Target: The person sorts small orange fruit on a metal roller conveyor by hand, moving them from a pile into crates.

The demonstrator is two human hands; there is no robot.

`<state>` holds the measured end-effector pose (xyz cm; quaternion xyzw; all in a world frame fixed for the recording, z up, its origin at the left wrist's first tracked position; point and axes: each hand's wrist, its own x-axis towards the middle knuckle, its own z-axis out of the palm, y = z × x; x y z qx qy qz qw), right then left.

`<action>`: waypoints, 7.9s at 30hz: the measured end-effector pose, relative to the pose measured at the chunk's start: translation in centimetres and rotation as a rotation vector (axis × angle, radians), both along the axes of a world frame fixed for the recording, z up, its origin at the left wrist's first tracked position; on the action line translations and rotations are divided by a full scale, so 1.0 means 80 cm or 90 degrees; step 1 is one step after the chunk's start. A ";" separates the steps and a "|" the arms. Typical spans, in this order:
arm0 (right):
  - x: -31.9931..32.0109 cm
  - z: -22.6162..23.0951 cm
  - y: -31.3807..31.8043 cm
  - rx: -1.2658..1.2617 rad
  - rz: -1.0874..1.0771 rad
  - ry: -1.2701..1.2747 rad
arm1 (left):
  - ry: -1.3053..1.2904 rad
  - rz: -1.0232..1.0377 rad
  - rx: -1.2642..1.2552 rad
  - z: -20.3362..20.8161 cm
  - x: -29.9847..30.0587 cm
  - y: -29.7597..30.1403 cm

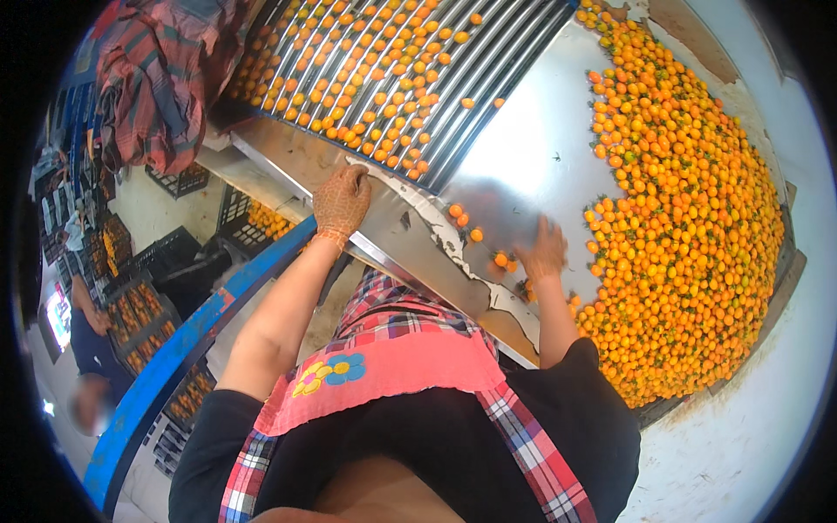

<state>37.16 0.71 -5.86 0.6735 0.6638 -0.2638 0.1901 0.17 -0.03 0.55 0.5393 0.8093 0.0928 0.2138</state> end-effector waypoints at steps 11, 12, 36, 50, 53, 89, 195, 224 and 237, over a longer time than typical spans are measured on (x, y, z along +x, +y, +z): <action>-0.182 -0.043 0.008 -0.013 -0.282 0.317 | 0.013 -0.006 -0.016 -0.004 0.000 0.003; -0.209 -0.013 0.052 -0.052 -0.240 0.406 | 0.015 -0.003 -0.026 -0.003 0.000 0.004; -0.332 -0.063 0.223 -0.636 -0.523 0.816 | -0.053 0.036 0.023 0.009 0.006 0.006; -0.338 0.010 0.152 -0.307 0.164 0.595 | -0.051 0.018 0.002 0.007 -0.001 0.006; -0.399 0.001 0.191 -0.232 0.239 0.635 | -0.053 0.021 -0.050 0.023 0.000 0.016; -0.211 0.085 0.005 -0.187 -0.307 0.756 | -0.273 -0.319 0.051 -0.006 0.036 -0.020; -0.405 -0.056 0.216 -0.122 -0.091 0.757 | -0.025 -0.031 0.024 0.003 0.007 -0.007; -0.254 -0.052 0.152 0.054 0.134 0.268 | -0.023 -0.048 0.009 0.002 0.004 -0.011; -0.050 0.059 0.064 -0.046 0.107 -0.169 | -0.139 -0.191 0.219 0.048 -0.014 -0.132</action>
